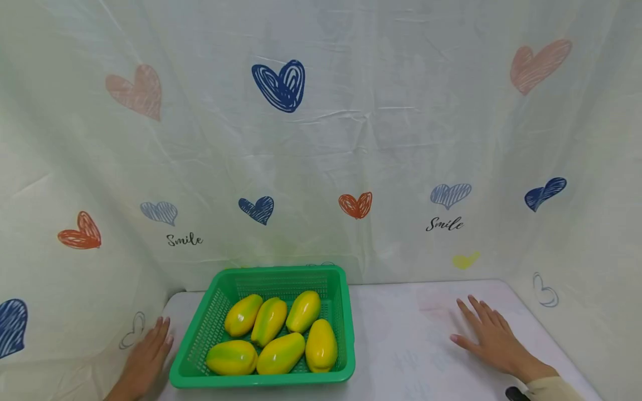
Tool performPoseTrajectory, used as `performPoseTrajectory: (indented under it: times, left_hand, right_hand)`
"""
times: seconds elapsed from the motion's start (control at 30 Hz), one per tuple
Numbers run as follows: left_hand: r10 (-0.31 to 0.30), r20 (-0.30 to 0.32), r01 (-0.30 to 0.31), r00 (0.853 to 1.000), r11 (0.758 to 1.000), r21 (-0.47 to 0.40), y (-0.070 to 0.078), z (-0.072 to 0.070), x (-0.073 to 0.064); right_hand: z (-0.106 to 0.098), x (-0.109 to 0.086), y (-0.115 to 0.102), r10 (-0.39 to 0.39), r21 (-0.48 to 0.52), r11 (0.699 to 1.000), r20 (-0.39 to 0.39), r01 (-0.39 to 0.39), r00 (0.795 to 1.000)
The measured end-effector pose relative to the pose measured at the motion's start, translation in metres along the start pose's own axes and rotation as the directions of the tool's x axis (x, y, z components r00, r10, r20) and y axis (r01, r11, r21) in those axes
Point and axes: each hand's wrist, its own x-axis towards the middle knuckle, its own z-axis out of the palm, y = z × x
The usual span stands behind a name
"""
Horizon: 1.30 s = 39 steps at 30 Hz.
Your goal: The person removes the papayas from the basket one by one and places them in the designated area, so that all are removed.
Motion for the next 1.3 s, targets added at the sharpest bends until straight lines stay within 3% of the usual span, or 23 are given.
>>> performPoseTrajectory:
  times: [0.1, 0.23, 0.3, 0.4, 0.67, 0.9, 1.3]
  left_hand:
    - [-0.064, 0.102, 0.08, 0.993, 0.984, -0.159, 0.006, -0.007, 0.005]
    - [-0.12, 0.254, 0.209, 0.96, 0.911, -0.357, 0.017, -0.018, 0.009]
    - [-0.126, 0.297, 0.244, 0.947, 0.882, -0.403, 0.022, -0.023, 0.009]
    - [-0.122, 0.318, 0.257, 0.94, 0.868, -0.426, 0.028, -0.027, 0.009]
    - [-0.148, 0.28, 0.259, 0.948, 0.872, -0.416, 0.041, -0.029, 0.012]
    - [-0.184, 0.263, 0.288, 0.947, 0.85, -0.442, 0.047, -0.028, 0.01]
    - [-0.172, 0.222, 0.26, 0.96, 0.843, -0.471, 0.062, -0.031, 0.006]
  right_hand:
    - [-0.003, 0.005, -0.011, -0.01, -0.004, 1.0, 0.013, 0.01, 1.0]
    - [-0.008, 0.013, -0.028, -0.027, 0.003, 1.0, 0.032, 0.027, 0.999]
    - [-0.009, 0.017, -0.035, -0.042, 0.0, 0.999, 0.036, 0.042, 0.998]
    - [-0.012, 0.023, -0.045, -0.07, -0.013, 0.997, 0.038, 0.071, 0.997]
    - [-0.02, 0.033, -0.071, -0.12, -0.005, 0.993, 0.054, 0.121, 0.991]
    - [-0.021, 0.037, -0.089, -0.225, -0.012, 0.974, 0.015, 0.226, 0.974]
    - [-0.032, 0.041, -0.123, -0.237, 0.001, 0.971, 0.09, 0.238, 0.967]
